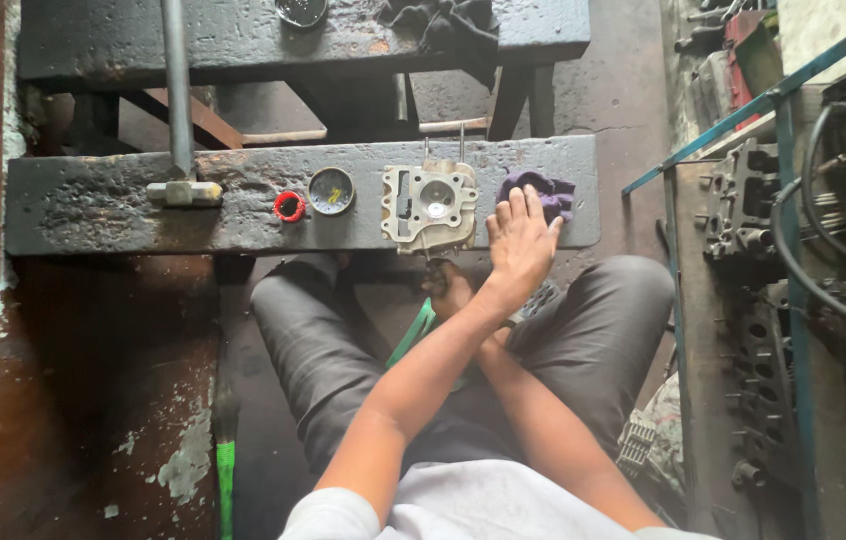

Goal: The person applies a substance from a small container to an engine cylinder head and rubs it in with a green cloth.

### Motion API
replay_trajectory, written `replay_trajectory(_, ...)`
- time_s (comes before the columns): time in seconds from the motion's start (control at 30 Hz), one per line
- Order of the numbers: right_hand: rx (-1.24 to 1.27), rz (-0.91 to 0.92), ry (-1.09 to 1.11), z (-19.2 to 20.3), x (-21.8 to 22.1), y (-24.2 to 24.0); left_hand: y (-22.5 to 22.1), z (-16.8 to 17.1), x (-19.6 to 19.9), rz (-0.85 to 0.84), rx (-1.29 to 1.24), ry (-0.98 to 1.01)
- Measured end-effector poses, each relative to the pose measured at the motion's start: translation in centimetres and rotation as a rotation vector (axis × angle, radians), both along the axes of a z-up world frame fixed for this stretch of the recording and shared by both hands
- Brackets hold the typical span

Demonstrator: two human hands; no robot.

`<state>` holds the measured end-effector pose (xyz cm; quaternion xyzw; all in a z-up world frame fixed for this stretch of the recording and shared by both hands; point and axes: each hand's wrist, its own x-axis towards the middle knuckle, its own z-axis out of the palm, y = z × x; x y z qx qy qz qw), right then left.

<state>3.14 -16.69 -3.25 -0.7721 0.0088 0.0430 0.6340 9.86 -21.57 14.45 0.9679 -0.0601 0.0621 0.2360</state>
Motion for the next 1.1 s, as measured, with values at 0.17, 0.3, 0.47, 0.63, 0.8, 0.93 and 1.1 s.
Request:
replay_trajectory(0.17, -0.017, 0.011, -0.038, -2.4, 0.3, 1.0, 1.9, -0.5, -0.5, -0.146, 0.128, -0.015)
replay_trajectory(0.3, 0.600, 0.025, 0.277, -3.9, 0.1, 0.4, 6.3, 3.0, -4.2, -0.422, -0.216, -0.058)
replay_trajectory(0.47, 0.609, 0.103, 0.113, -2.5, -1.5, 0.2, 14.6, 3.3, -9.3, -0.276, -0.313, 0.523)
replay_trajectory(0.63, -0.313, -0.030, 0.138, 0.0, 0.1, 0.6, 19.0, -6.0, -9.5, 0.028, -0.316, 0.009)
replay_trajectory(0.8, -0.634, 0.305, 0.217, -2.1, -0.8, 0.5, 18.0, -13.2, -7.4, 0.013, -0.619, 0.203)
replay_trajectory(0.93, -0.629, 0.180, 0.442, -4.9, -0.3, 0.6, 17.9, -13.9, -6.8, 0.241, -0.490, 0.214)
replay_trajectory(1.1, -0.611, -0.083, 0.424, -1.7, 1.3, 0.5, 18.1, -13.4, -6.6, 0.115, -0.710, 0.336)
